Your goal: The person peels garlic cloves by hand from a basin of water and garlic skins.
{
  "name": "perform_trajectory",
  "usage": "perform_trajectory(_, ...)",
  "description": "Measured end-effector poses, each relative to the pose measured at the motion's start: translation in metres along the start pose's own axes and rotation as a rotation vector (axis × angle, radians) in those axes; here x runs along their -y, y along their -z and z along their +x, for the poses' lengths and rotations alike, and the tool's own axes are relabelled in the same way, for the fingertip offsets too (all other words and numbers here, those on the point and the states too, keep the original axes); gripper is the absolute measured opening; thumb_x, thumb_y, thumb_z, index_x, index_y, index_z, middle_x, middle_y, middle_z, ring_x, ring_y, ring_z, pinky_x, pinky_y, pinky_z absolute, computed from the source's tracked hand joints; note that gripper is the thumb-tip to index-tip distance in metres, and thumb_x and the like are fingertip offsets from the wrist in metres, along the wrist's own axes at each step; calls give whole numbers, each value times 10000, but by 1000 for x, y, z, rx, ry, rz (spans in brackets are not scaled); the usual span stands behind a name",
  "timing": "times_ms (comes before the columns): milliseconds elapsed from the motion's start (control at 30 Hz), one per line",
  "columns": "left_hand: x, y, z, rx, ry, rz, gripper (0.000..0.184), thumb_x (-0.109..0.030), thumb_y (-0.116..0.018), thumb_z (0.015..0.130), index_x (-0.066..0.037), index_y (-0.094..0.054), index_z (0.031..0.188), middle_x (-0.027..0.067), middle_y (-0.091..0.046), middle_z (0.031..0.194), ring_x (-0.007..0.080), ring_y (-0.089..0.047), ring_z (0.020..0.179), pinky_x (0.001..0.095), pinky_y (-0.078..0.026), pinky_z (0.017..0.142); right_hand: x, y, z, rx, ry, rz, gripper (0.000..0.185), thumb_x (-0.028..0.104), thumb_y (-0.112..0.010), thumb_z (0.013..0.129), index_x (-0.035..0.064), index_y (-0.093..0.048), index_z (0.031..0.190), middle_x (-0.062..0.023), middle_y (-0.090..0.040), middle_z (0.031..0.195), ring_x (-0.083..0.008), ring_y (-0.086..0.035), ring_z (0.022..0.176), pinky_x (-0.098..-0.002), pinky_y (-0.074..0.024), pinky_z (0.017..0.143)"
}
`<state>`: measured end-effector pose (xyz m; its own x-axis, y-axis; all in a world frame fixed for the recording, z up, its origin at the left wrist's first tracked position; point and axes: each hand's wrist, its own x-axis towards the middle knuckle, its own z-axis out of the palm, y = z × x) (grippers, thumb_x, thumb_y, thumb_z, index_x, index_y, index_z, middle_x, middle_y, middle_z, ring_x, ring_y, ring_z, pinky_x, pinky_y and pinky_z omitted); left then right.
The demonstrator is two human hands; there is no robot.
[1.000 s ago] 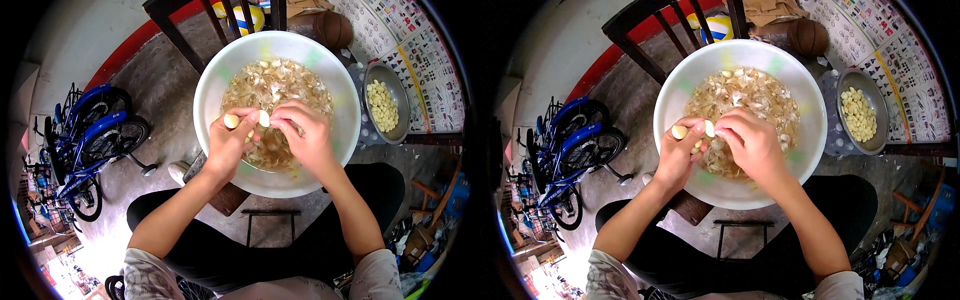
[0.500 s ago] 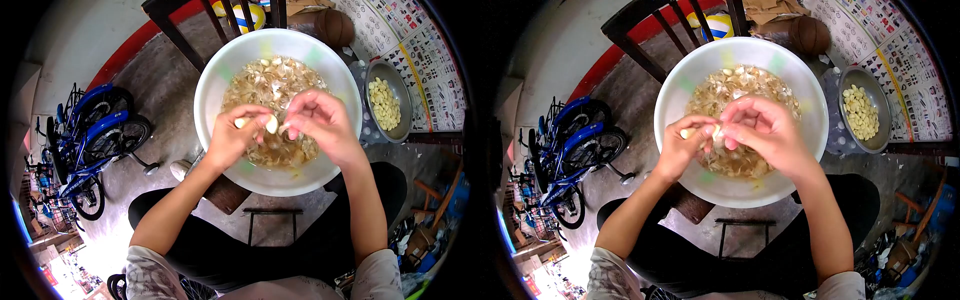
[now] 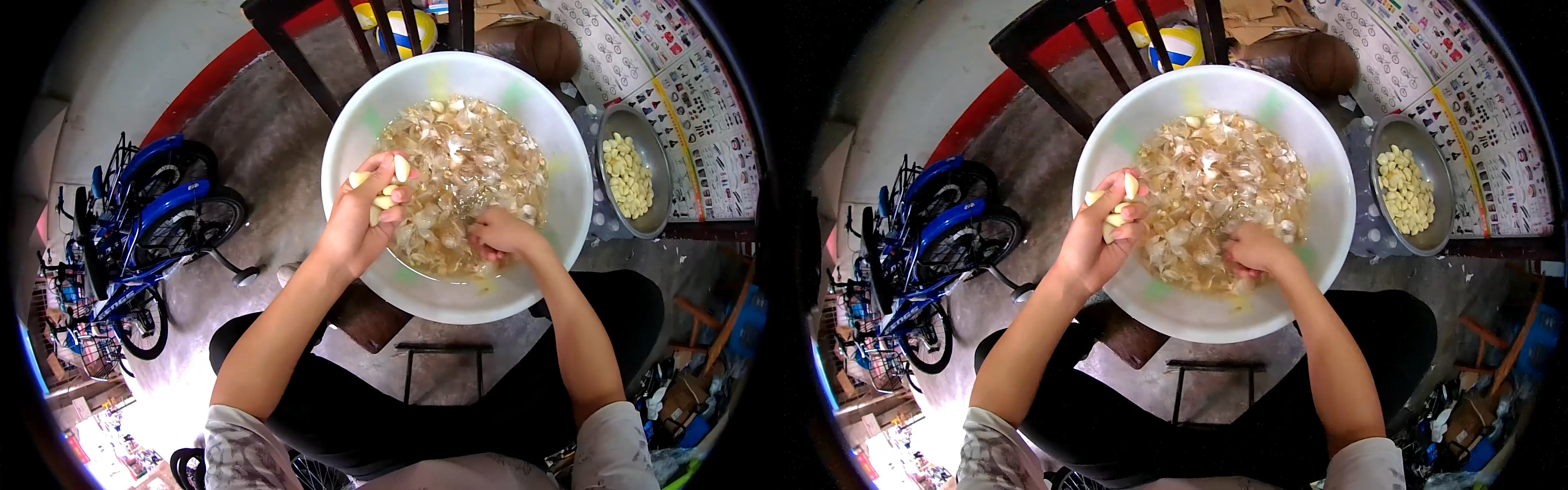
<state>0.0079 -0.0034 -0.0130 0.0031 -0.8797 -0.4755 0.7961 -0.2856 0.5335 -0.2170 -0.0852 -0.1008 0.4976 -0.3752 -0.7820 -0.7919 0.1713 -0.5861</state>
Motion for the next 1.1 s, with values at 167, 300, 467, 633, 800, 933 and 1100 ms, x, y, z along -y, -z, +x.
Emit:
perform_trajectory(167, -8, 1, 1, 101, -34, -15, 147, -153, -517, 1015, -33, -526, 1100, 70, -535, 997, 63, -457, 734, 160, -342, 503, 20, 12, -44, -331, -14, -415, 175, 91, -564, 871, -21, -678, 798, -174, -704, 750, -279, -690, 597, -389, -549, 625)
perform_trajectory(300, -8, -5, 0, 43, -67, 74, 140, -145, -521, 1009, -20, -538, 1069, 75, -546, 994, 61, -459, 732, 157, -343, 509, 31, 18, -75, -528, 170, -542, 149, -5, -614, 778, 38, -705, 889, -155, -706, 828, -314, -696, 785, -409, -547, 729)
perform_trajectory(467, 1, -12, -1, -54, -57, 190, 122, -127, -527, 996, -21, -556, 1049, 80, -570, 1001, 61, -479, 741, 167, -344, 515, 24, 1, -67, -563, 373, -614, 226, -51, -639, 718, 73, -703, 896, -145, -682, 814, -327, -664, 860, -428, -532, 760)
perform_trajectory(633, 7, -17, 1, -87, 11, 221, 130, -117, -542, 976, -27, -551, 1069, 83, -585, 997, 68, -487, 718, 170, -341, 510, 0, -21, -32, -637, 395, -648, 225, -45, -620, 751, 48, -675, 948, -170, -666, 830, -348, -665, 813, -442, -533, 712)
perform_trajectory(800, 11, -19, 0, -23, 58, 174, 165, -140, -561, 965, -28, -540, 1085, 89, -588, 981, 77, -486, 707, 165, -324, 483, -6, -30, -3, -795, 235, -791, 330, -47, -633, 733, 74, -648, 1040, -170, -624, 983, -365, -651, 872, -446, -538, 732)
perform_trajectory(933, 10, -17, -1, 57, 86, 178, 170, -150, -568, 954, -29, -539, 1070, 96, -590, 982, 78, -489, 704, 154, -330, 479, -2, -27, -35, -787, 495, -916, 303, -35, -638, 729, 63, -645, 1016, -122, -564, 1144, -358, -640, 940, -443, -539, 756)
perform_trajectory(1100, 10, -21, -8, 98, 106, 189, 173, -170, -573, 942, -35, -542, 1044, 112, -600, 984, 85, -501, 703, 154, -339, 461, 22, -21, -76, -815, 611, -927, 280, -37, -621, 735, 65, -669, 992, -103, -597, 1095, -349, -652, 959, -442, -544, 787)
